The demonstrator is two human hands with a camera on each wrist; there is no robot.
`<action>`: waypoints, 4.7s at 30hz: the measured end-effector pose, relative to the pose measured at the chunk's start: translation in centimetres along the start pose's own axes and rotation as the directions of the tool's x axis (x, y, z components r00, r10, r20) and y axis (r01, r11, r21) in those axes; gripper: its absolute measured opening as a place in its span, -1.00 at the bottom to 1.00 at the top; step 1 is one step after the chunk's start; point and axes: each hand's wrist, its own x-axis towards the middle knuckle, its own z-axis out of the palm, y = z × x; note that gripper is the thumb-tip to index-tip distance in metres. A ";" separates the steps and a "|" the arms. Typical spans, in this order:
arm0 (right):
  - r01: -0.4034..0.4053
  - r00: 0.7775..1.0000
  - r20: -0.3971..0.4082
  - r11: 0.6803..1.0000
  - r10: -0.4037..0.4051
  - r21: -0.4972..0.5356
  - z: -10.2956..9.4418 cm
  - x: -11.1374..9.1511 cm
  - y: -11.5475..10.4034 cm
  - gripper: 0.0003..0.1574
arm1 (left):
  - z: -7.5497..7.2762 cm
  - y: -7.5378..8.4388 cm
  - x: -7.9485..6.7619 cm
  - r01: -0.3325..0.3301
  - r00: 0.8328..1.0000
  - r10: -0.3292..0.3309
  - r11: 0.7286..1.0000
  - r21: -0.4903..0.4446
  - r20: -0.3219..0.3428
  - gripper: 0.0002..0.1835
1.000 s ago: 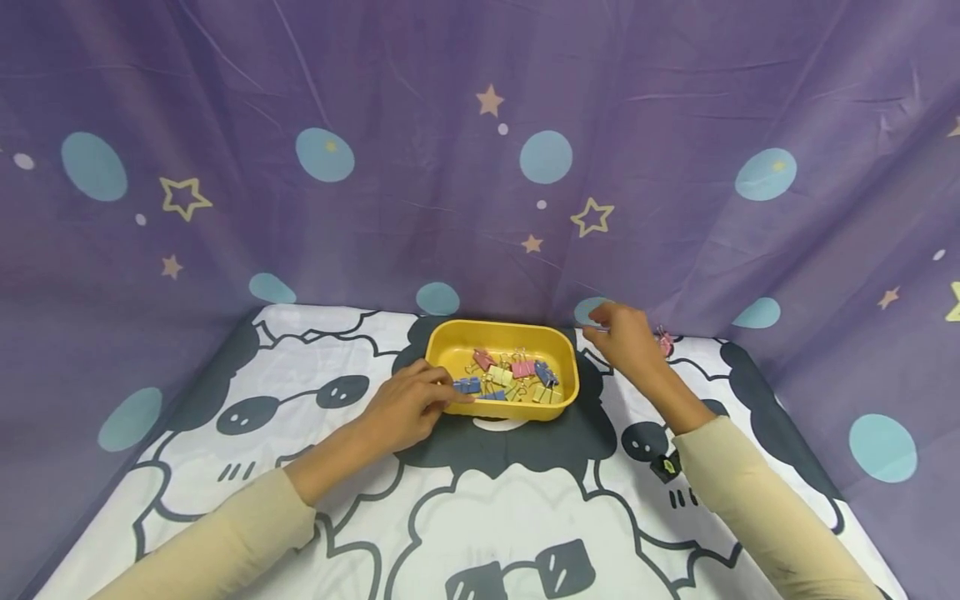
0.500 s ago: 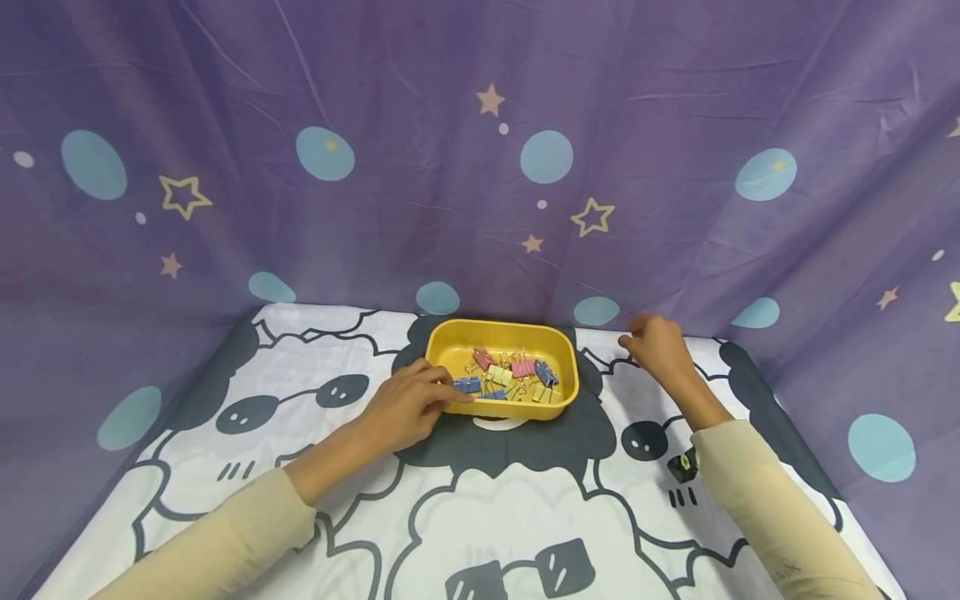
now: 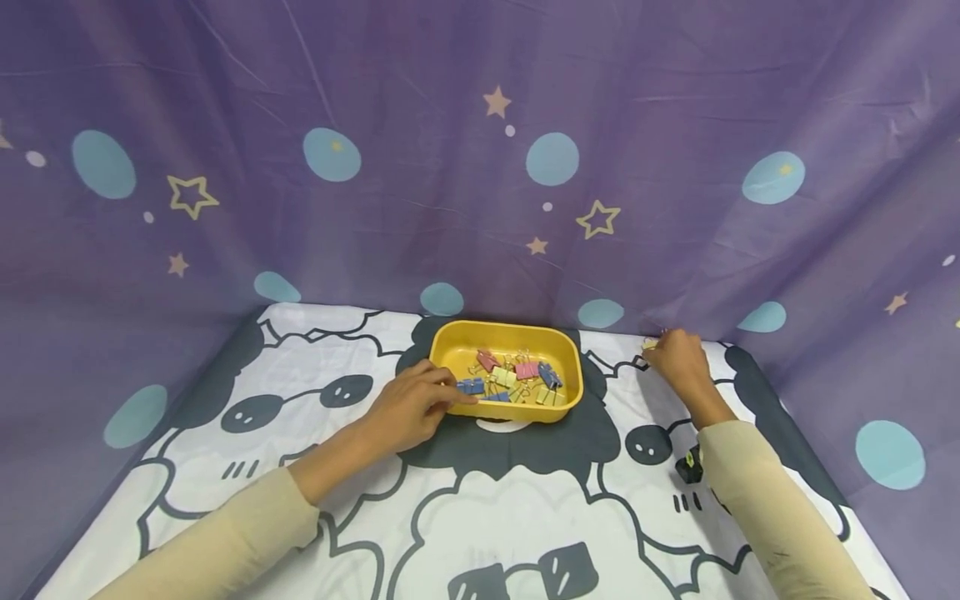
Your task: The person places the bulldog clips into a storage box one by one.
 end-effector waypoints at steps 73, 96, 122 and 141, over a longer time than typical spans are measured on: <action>0.021 1.000 -0.005 0.985 -0.020 0.170 -1.4 -4.0 0.0 -0.62 | 0.0 0.2 0.1 0.008 1.000 -0.008 1.000 -0.010 0.007 -0.54; 0.118 0.993 -0.061 0.956 -0.105 0.270 -3.1 -4.4 -3.5 -0.59 | -0.1 0.4 0.1 0.020 1.000 -0.020 1.000 -0.002 0.008 -0.55; 0.266 0.964 -0.083 0.921 -0.252 0.286 -2.9 -5.3 -11.7 -0.65 | -0.1 0.2 0.2 0.006 1.000 -0.005 1.000 -0.009 0.009 -0.55; 0.348 0.935 -0.061 0.867 -0.351 0.356 -1.1 -5.7 -15.2 -0.70 | -0.1 -0.1 0.1 -0.013 1.000 0.013 1.000 -0.008 0.004 -0.52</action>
